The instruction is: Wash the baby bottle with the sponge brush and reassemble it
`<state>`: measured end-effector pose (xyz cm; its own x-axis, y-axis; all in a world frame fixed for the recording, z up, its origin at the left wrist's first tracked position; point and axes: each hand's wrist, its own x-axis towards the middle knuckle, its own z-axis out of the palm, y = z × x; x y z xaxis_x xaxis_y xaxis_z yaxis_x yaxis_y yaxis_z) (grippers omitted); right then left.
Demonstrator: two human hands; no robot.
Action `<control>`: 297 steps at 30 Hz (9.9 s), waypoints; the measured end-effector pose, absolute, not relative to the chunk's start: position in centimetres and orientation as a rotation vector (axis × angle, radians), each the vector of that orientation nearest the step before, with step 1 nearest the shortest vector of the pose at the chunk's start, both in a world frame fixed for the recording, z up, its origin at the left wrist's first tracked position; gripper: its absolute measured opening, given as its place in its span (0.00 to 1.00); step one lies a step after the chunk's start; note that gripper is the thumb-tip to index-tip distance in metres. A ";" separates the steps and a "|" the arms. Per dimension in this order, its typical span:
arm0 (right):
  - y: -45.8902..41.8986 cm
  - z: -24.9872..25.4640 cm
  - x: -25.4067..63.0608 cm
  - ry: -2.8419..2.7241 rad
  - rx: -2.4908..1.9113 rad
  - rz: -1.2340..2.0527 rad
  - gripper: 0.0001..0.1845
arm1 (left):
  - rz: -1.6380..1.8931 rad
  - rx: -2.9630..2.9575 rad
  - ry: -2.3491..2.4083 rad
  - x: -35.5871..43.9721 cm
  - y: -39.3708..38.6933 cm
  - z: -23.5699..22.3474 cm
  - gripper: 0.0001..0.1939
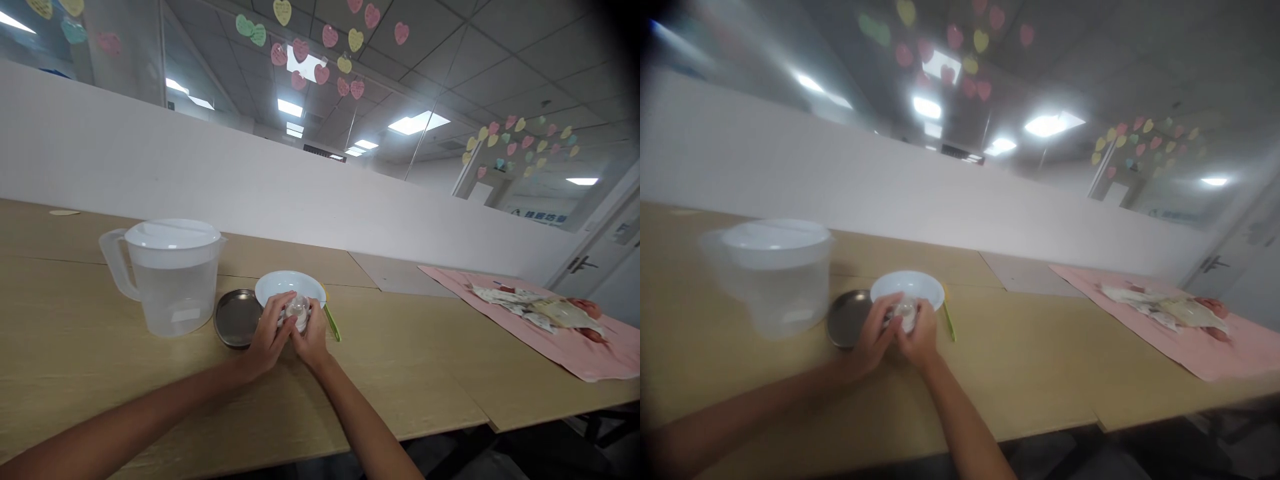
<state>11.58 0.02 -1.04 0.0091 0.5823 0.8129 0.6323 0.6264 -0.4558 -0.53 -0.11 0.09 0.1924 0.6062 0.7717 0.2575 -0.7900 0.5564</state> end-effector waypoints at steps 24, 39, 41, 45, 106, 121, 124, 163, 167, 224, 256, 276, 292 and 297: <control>0.4 -1.5 11.6 -1.651 -1.007 0.021 0.13 | 1.576 2.125 0.806 -0.2 -0.5 0.8 0.15; 0.4 -1.5 11.5 -1.649 -1.036 -0.040 0.13 | 1.612 2.135 0.842 0.0 -0.4 0.4 0.17; 0.4 -1.5 11.5 -1.646 -1.040 -0.035 0.13 | 1.605 2.141 0.842 0.0 -0.4 0.5 0.17; 0.3 -1.6 11.5 -1.638 -1.039 -0.024 0.13 | 1.591 2.139 0.847 0.0 -0.4 0.6 0.16; 0.3 -1.3 13.1 -1.647 -0.962 0.044 0.24 | 1.303 2.586 1.015 -2.6 0.8 -2.6 0.28; 0.5 -1.8 13.0 -1.446 -0.841 -0.129 0.29 | 1.260 2.595 1.038 -2.4 0.3 -1.9 0.30; 0.4 -1.2 13.0 -1.288 -0.803 -0.074 0.30 | 1.236 2.600 1.047 -2.4 0.0 -1.6 0.29; 1.8 -0.1 14.9 -1.937 -1.094 0.113 0.22 | 1.242 2.658 1.083 -3.1 -0.3 -0.5 0.28; 1.1 0.4 14.7 -1.951 -1.016 0.010 0.20 | 1.257 2.650 1.093 -3.0 -0.4 -0.5 0.27; 0.7 -0.4 14.2 -1.869 -0.905 -0.104 0.18 | 1.080 2.483 0.992 -3.5 1.1 -0.8 0.29; 0.7 2.5 15.3 -1.613 -0.769 1.007 0.25 | 1.093 2.494 0.997 -3.4 0.8 -0.6 0.25; 0.9 2.6 16.1 -1.101 -0.556 1.097 0.30 | 1.117 2.499 0.998 -3.3 0.8 -0.7 0.30; 2.1 2.1 16.8 -0.831 -0.436 1.044 0.14 | 1.093 2.485 0.993 -3.4 0.5 -0.3 0.29; 3.0 1.1 16.7 -0.810 -0.532 0.996 0.14 | 1.086 2.488 0.976 -3.4 0.3 -0.2 0.30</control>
<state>16.70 2.97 1.14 0.3004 0.8878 0.3486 -0.5217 0.4589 -0.7192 -3.39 0.30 -0.15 0.4960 0.6694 0.5531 0.4781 -0.7422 0.4696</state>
